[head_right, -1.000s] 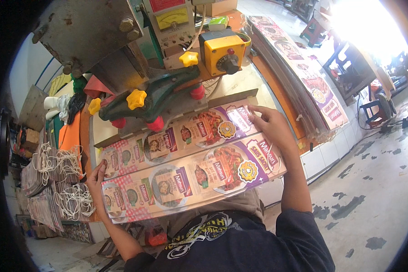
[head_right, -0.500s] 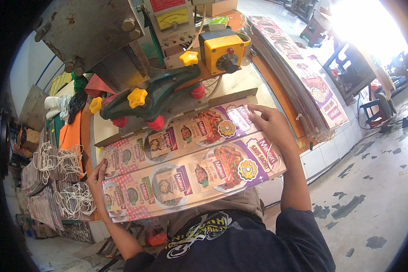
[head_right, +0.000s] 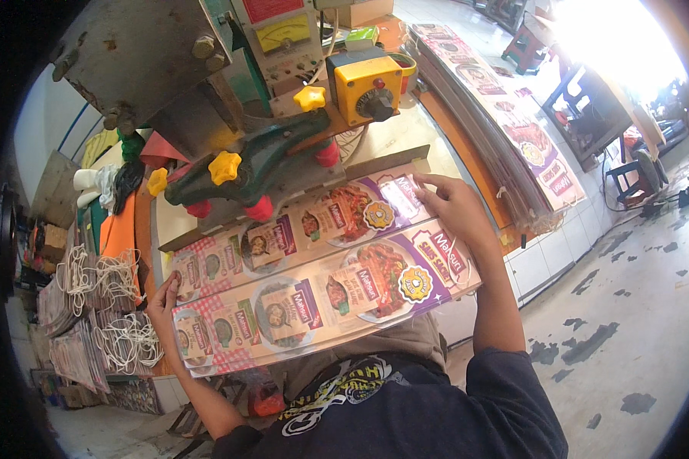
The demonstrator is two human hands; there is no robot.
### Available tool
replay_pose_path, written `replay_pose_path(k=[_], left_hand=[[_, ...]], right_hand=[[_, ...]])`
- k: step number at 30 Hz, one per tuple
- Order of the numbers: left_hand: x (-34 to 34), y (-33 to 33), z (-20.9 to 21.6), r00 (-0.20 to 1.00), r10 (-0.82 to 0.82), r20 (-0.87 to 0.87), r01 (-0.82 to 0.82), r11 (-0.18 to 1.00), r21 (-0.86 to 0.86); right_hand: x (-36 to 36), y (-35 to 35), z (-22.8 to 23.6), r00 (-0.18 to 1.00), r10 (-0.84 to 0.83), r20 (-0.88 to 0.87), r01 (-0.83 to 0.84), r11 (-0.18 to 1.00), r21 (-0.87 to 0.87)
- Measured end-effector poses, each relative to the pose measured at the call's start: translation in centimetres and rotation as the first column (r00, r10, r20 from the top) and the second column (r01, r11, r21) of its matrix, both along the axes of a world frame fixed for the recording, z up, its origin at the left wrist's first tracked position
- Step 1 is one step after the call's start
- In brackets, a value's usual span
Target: The person places a sheet of printed plastic onto a machine bed and aligns it with a guide.
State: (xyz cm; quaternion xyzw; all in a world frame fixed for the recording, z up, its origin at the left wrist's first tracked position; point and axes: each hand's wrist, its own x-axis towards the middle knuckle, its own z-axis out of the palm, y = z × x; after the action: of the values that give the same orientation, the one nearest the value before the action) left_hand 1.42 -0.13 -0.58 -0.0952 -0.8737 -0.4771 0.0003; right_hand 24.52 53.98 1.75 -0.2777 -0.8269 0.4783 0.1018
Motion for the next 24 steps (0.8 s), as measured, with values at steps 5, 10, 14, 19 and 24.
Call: replay_pose_path(k=[5,10,14,19,24], left_hand=[[-0.43,-0.59,-0.84,1.000,-0.012,0.004,0.011,0.999,0.036],[-0.05,0.03,-0.28,1.000,-0.004,0.001,0.004,1.000,-0.005],[-0.31,-0.53,-0.66,1.000,-0.025,0.002,0.025,1.000,0.015],[-0.53,-0.63,-0.83,0.999,-0.025,0.026,0.024,0.999,0.021],[-0.61,-0.77,-0.91,0.999,-0.021,0.035,0.021,1.000,0.002]], right_hand=[[0.11,-0.13,0.57,1.000,0.012,0.020,-0.013,0.999,0.031],[-0.01,-0.19,0.20,1.000,0.012,0.001,-0.012,0.999,0.038],[-0.08,0.09,0.07,0.999,0.046,-0.007,-0.046,0.997,0.067],[-0.08,0.21,-0.19,1.000,0.029,0.006,-0.030,0.997,0.068],[-0.07,-0.04,0.06,1.000,0.018,0.009,-0.018,0.999,0.036]])
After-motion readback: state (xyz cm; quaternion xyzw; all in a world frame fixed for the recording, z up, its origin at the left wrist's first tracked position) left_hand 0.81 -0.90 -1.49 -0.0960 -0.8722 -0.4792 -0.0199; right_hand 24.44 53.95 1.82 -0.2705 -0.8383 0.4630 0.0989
